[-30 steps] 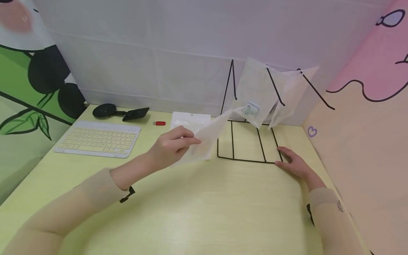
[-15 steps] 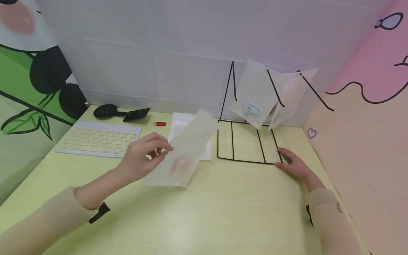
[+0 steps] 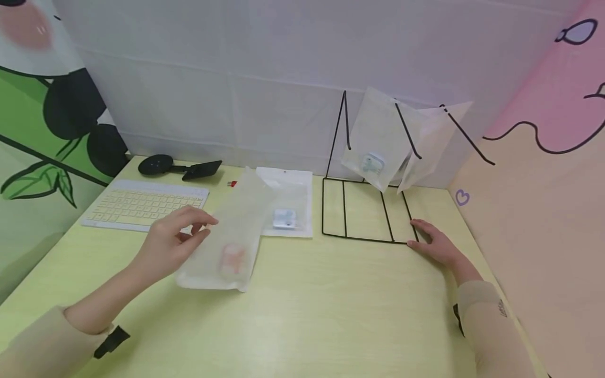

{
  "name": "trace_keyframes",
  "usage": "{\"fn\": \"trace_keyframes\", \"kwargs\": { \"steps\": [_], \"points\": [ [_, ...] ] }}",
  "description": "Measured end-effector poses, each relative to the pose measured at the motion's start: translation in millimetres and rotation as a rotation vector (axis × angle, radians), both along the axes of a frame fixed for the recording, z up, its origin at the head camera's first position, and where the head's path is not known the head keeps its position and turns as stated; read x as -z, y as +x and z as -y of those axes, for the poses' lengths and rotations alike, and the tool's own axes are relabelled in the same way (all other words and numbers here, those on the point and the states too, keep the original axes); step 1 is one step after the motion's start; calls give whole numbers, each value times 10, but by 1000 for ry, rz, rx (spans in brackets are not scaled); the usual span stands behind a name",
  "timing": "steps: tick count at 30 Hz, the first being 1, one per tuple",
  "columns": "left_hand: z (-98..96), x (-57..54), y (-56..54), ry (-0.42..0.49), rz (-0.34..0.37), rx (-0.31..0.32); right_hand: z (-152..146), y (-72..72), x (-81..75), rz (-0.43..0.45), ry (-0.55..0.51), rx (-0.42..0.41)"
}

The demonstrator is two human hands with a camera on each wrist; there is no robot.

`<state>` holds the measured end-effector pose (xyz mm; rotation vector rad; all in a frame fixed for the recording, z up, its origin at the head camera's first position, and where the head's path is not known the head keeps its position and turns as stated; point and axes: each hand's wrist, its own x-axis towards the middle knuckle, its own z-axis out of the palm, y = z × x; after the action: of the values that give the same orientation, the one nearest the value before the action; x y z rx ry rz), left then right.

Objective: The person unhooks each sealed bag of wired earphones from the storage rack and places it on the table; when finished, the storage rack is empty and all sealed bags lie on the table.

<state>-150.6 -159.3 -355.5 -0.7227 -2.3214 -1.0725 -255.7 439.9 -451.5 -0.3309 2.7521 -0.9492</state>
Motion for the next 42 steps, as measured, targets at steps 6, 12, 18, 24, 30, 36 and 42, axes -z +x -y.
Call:
{"fn": "trace_keyframes", "kwargs": {
  "steps": [6,12,18,24,30,36,42],
  "points": [
    [289,86,54,-69,63,-111,24,-17,9,-9,-4,-12],
    [517,125,96,-130,106,-166,16,-24,5,-1,-4,-6],
    [782,147,174,-209,203,-144,18,-27,18,-12,3,-12],
    [1085,203,273,-264,236,-176,25,-8,11,-10,-2,-14],
    [1362,303,325,-291,236,-206,7,16,-11,-6,7,-8],
    [1561,360,368,-322,327,-219,-15,15,-16,0,10,-4],
    [1747,447,418,-355,334,-207,-8,7,-9,4,-3,-4]
  ]
}}
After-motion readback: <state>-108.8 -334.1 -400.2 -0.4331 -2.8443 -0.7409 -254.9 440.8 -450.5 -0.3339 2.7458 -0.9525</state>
